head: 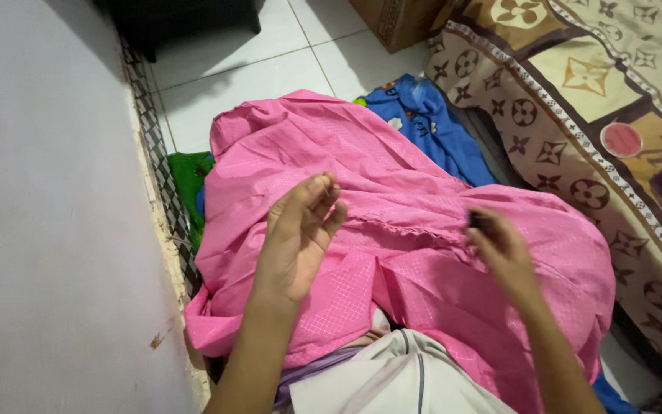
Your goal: The person opens a small container of needles, selects one, retrieves a spool of thread, and uses scissors to cut a length of thread. They then attempt to thread the needle and trim the thread end.
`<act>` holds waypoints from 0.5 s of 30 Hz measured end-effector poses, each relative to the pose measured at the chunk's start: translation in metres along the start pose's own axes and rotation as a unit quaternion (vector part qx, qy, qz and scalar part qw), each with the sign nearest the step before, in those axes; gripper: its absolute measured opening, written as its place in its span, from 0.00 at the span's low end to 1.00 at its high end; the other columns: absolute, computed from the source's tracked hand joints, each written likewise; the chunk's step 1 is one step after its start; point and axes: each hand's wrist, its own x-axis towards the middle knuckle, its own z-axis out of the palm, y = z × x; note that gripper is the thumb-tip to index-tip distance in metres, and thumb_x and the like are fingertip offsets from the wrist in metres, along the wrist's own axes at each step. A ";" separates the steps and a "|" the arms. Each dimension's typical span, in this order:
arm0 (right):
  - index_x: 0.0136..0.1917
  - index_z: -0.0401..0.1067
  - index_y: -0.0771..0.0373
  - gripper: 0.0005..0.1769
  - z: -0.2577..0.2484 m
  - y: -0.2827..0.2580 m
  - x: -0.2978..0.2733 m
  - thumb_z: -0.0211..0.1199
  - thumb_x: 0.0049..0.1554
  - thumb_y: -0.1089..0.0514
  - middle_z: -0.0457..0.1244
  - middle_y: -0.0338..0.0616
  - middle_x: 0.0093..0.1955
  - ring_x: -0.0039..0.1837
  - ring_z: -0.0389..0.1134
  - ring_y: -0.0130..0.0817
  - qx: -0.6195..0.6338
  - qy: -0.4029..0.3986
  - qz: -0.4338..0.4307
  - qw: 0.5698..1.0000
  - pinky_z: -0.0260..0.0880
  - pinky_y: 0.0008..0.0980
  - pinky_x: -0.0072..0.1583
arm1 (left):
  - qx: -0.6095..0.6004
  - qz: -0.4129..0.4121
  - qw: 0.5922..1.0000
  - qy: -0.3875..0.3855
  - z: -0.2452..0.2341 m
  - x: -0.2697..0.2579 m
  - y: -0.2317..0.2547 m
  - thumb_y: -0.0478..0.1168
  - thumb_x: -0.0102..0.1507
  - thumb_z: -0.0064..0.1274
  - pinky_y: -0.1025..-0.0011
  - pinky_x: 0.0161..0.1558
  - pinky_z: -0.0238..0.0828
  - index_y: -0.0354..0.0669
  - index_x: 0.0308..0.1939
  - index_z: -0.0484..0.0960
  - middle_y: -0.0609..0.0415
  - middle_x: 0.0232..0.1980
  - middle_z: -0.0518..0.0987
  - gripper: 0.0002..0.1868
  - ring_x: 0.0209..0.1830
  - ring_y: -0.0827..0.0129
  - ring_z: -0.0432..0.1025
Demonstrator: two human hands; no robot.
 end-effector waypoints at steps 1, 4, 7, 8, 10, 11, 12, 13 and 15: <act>0.74 0.64 0.59 0.25 0.016 -0.007 0.007 0.58 0.64 0.61 0.67 0.49 0.60 0.55 0.69 0.31 -0.004 -0.039 -0.029 0.999 0.69 0.28 0.53 | 0.013 0.001 1.000 0.003 0.005 -0.004 0.001 0.36 0.67 0.57 0.68 0.53 0.75 0.38 0.47 0.84 0.53 0.49 0.84 0.07 0.48 0.72 0.77; 0.83 0.45 0.63 0.34 0.056 -0.041 0.020 0.53 0.68 0.61 0.59 0.51 0.75 0.70 0.64 0.33 -0.135 0.060 -0.195 0.970 0.64 0.29 0.67 | 0.060 0.029 0.998 -0.016 0.017 -0.015 0.002 0.36 0.67 0.57 0.72 0.52 0.73 0.37 0.47 0.86 0.53 0.50 0.85 0.08 0.48 0.75 0.76; 0.81 0.53 0.67 0.30 0.071 -0.078 0.011 0.56 0.70 0.59 0.58 0.55 0.77 0.77 0.58 0.39 -0.104 0.054 -0.312 0.943 0.60 0.35 0.74 | 0.104 0.043 0.994 -0.004 0.030 -0.020 -0.008 0.35 0.66 0.57 0.75 0.51 0.71 0.37 0.47 0.87 0.52 0.48 0.85 0.08 0.47 0.76 0.76; 0.75 0.60 0.67 0.23 0.076 -0.087 0.007 0.58 0.69 0.59 0.61 0.54 0.73 0.75 0.61 0.38 -0.066 0.021 -0.303 0.950 0.63 0.36 0.72 | 0.092 0.036 0.995 -0.027 0.035 -0.021 -0.012 0.35 0.66 0.58 0.75 0.51 0.71 0.36 0.48 0.87 0.52 0.49 0.85 0.09 0.46 0.76 0.75; 0.63 0.74 0.65 0.12 0.082 -0.098 -0.007 0.62 0.68 0.60 0.67 0.51 0.66 0.71 0.67 0.37 0.010 -0.045 -0.281 0.959 0.71 0.36 0.69 | 0.068 0.017 0.995 -0.070 0.041 -0.025 -0.023 0.35 0.67 0.58 0.75 0.51 0.70 0.35 0.50 0.87 0.52 0.49 0.85 0.09 0.42 0.76 0.73; 0.64 0.74 0.66 0.13 0.085 -0.101 -0.011 0.61 0.67 0.60 0.67 0.51 0.66 0.70 0.68 0.38 0.074 -0.067 -0.248 0.964 0.71 0.37 0.69 | 0.082 0.003 0.994 -0.068 0.045 -0.026 -0.028 0.35 0.67 0.58 0.75 0.51 0.69 0.34 0.50 0.87 0.52 0.49 0.85 0.10 0.43 0.77 0.73; 0.64 0.75 0.67 0.14 0.087 -0.103 -0.016 0.61 0.67 0.60 0.67 0.51 0.65 0.68 0.69 0.39 0.137 -0.089 -0.215 0.963 0.71 0.38 0.69 | 0.097 -0.011 0.993 -0.067 0.048 -0.028 -0.033 0.35 0.67 0.58 0.76 0.52 0.68 0.34 0.50 0.87 0.53 0.49 0.85 0.10 0.45 0.77 0.74; 0.64 0.75 0.68 0.15 0.087 -0.106 -0.021 0.60 0.66 0.61 0.67 0.51 0.65 0.67 0.70 0.39 0.200 -0.110 -0.180 0.957 0.71 0.38 0.69 | 0.112 -0.026 0.991 -0.066 0.051 -0.030 -0.037 0.35 0.67 0.58 0.76 0.53 0.67 0.34 0.51 0.87 0.53 0.48 0.85 0.11 0.46 0.78 0.74; 0.65 0.74 0.71 0.13 0.090 -0.108 -0.027 0.59 0.71 0.62 0.67 0.53 0.64 0.68 0.69 0.41 0.293 -0.084 -0.143 0.941 0.71 0.41 0.70 | 0.125 -0.025 0.989 -0.080 0.056 -0.031 -0.043 0.36 0.66 0.58 0.74 0.56 0.69 0.33 0.50 0.87 0.53 0.48 0.85 0.11 0.48 0.76 0.75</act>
